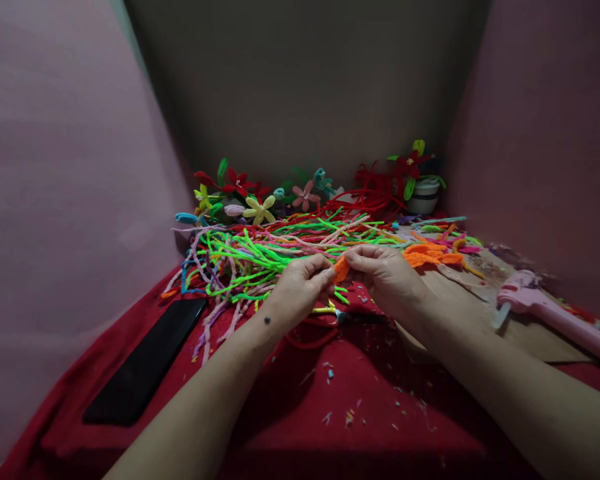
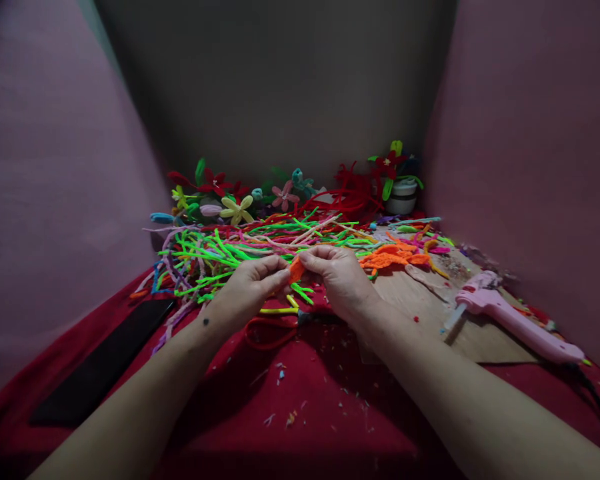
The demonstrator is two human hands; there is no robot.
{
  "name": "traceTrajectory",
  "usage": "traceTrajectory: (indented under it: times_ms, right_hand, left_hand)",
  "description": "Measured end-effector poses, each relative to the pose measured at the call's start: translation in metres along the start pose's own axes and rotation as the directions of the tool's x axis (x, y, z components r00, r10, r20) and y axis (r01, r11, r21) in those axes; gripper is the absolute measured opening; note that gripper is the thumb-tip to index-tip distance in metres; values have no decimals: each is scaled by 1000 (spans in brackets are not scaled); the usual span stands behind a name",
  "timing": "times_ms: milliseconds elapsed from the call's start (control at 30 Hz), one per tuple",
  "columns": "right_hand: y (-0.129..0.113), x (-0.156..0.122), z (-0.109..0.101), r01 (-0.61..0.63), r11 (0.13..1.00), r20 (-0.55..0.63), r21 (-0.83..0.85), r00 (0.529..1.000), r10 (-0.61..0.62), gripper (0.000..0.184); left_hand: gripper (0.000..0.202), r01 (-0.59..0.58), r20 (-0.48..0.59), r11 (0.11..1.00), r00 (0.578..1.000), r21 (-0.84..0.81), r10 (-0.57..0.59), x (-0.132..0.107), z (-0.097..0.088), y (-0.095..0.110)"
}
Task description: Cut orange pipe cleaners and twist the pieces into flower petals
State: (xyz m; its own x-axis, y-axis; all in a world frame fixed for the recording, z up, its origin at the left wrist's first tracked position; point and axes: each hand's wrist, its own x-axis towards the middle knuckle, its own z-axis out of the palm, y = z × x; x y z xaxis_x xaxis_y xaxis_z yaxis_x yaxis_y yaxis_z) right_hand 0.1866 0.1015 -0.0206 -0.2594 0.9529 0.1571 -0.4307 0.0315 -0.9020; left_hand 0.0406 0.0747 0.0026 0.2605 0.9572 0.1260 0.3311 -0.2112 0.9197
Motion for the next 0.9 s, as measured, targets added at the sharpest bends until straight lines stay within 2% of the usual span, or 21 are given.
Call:
traceTrajectory:
  times_ms: [233, 367, 467, 533, 633, 700, 800, 900]
  right_hand:
    - [5, 2, -2, -1, 1000, -5, -25, 1000, 0, 21]
    - [6, 1, 1, 3, 997, 14, -80, 1000, -2, 21]
    - [2, -4, 5, 71, 971, -1, -226, 997, -73, 18]
    - [-1, -7, 8, 73, 955, -34, -288, 996, -86, 17]
    - [-1, -7, 8, 60, 960, -43, -273, 996, -75, 17]
    - [2, -5, 5, 39, 975, -25, -217, 999, -46, 18]
    - [7, 0, 0, -1, 994, -3, -107, 1000, 1, 19]
    - [8, 3, -3, 23, 994, 11, -108, 1000, -22, 22]
  left_hand:
    - [13, 17, 28, 999, 999, -40, -16, 1, 0, -1]
    - [12, -3, -17, 998, 1000, 63, 4, 3, -1, -8]
    - [14, -81, -35, 974, 995, 211, 90, 3, -1, -13]
    - [15, -150, -31, 937, 985, 316, 168, 3, 0, -14]
    - [15, -241, -21, 853, 959, 462, 282, 0, 2, -12]
    - [15, -260, -28, 816, 947, 516, 320, -1, 3, -11]
    - [14, -239, -56, 838, 951, 491, 304, 0, 2, -12]
    - [13, -196, -34, 924, 975, 330, 219, 3, -1, -14]
